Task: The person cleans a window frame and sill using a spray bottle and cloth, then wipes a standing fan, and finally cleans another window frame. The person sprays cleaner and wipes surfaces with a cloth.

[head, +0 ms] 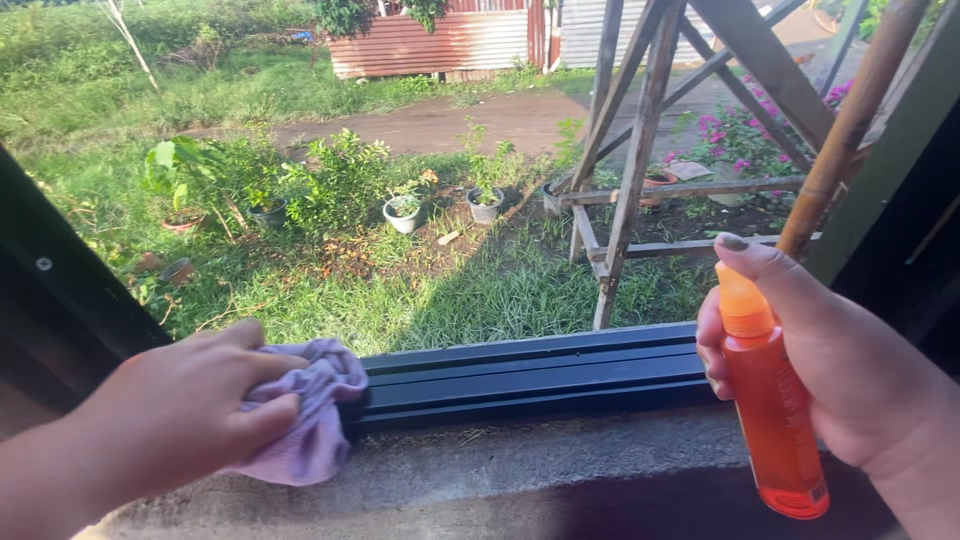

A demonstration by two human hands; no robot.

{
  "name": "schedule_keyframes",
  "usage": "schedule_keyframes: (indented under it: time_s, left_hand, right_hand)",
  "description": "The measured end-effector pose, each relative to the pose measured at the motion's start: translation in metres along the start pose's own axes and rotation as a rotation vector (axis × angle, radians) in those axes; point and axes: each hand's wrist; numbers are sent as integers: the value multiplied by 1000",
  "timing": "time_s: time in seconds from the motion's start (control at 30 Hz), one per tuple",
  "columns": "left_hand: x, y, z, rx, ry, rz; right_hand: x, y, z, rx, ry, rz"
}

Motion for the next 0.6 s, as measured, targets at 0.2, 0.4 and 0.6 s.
schedule_keyframes:
  time_s: [0.2, 0.4, 0.6]
  left_hand:
    - [-5, 24, 23, -50, 155, -180]
    - [34, 190, 94, -482, 388, -320]
    - [58, 287, 134, -599, 390, -196]
  right_hand:
    - [6, -18, -5, 131, -94, -2]
    - [26, -24, -17, 205, -124, 39]
    - [59, -17, -32, 137, -73, 63]
Point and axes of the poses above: each hand's wrist, its own z-axis towards the middle knuckle, its own x-axis out of the back of the hand, y = z × x, and after that the axes turned 12 degrees about -x, right-handed
